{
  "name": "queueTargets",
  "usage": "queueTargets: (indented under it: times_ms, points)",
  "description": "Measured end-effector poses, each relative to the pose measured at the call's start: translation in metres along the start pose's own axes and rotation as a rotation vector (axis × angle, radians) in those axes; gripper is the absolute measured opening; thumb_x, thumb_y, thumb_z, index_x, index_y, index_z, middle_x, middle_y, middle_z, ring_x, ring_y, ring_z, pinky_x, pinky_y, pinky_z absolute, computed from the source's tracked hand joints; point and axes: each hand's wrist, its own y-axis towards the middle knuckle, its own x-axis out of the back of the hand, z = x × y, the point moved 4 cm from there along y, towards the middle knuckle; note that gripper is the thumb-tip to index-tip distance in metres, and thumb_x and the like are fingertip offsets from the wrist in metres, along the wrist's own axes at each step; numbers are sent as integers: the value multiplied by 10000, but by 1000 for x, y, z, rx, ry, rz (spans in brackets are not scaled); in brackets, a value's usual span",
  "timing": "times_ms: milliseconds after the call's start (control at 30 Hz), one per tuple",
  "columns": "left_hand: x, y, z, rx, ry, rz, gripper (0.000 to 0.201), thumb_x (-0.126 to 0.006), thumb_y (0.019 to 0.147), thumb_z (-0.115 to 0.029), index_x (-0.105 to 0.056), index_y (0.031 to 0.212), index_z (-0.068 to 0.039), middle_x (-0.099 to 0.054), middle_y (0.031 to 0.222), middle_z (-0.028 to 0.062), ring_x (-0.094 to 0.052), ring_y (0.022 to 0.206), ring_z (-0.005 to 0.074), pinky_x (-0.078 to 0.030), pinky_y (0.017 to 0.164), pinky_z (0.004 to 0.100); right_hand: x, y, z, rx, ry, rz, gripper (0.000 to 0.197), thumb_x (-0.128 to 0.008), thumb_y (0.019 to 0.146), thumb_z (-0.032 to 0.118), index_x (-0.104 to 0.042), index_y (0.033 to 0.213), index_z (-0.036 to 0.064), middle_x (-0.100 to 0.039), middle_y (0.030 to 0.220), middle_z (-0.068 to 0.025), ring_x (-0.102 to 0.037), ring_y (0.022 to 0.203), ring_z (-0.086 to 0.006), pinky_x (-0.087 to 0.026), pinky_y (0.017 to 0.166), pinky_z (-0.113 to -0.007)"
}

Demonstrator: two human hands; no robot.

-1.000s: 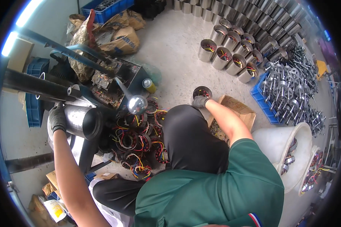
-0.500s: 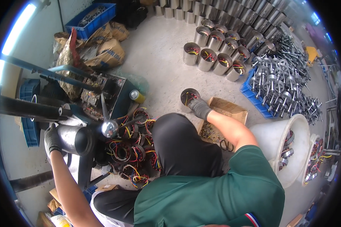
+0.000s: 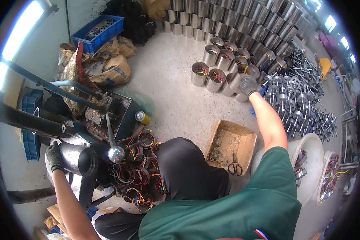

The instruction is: The person inserts motor stators into metal cylindrical casings using a hydraulic press. They place a casing into the machine, align a stator with the opening, and operate the press lever to drive the stator into the housing.

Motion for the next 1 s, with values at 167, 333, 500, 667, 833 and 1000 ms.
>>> queueTargets:
  times_ms: [167,333,500,667,833,1000]
  points:
    - [9,-7,1,31,25,-39,539,-548,1016,-454,-687,1299,-17,-708,1269,201,-679,1141,351,-482,1025,403,-23,25,-40,-146,82,146,391,-520,928,171,-645,1297,146,-636,1360,-211,-605,1284,-373,-489,1065,-458]
    - [6,-14,-9,28,4,-46,524,-556,1010,-442,-698,1276,-14,-714,1255,197,-683,1128,343,-487,1013,399,-36,20,-58,-525,616,63,359,-503,969,225,-662,1274,122,-625,1383,-194,-579,1304,-366,-435,1104,-455]
    - [30,-15,23,36,29,-118,512,-572,992,-444,-724,1233,-19,-727,1221,195,-693,1107,352,-490,1009,395,18,6,9,-173,198,-408,339,-557,886,185,-718,1176,113,-705,1170,-170,-652,1119,-351,-492,989,-434]
    - [2,-5,7,-88,398,-152,429,-489,1018,-437,-766,1175,-149,-706,1193,210,-659,1142,375,-500,959,464,37,-5,96,297,525,-484,243,-610,917,219,-729,1091,98,-714,1046,-171,-695,943,-349,-564,822,-427]
    - [4,-27,-12,-285,682,-112,361,-568,989,-376,-677,1325,-302,-684,1251,154,-672,1138,298,-534,974,447,190,-158,292,1156,1008,136,361,-736,879,230,-668,1153,5,-694,1033,-198,-682,956,-359,-556,889,-417]
    - [3,-26,-6,-169,-364,-236,420,-708,912,-364,-719,1156,-22,-760,994,179,-713,995,329,-519,950,437,285,-304,423,1250,1171,796,743,-711,929,424,-475,1473,-23,-645,1332,-231,-632,1228,-302,-504,1025,-374]
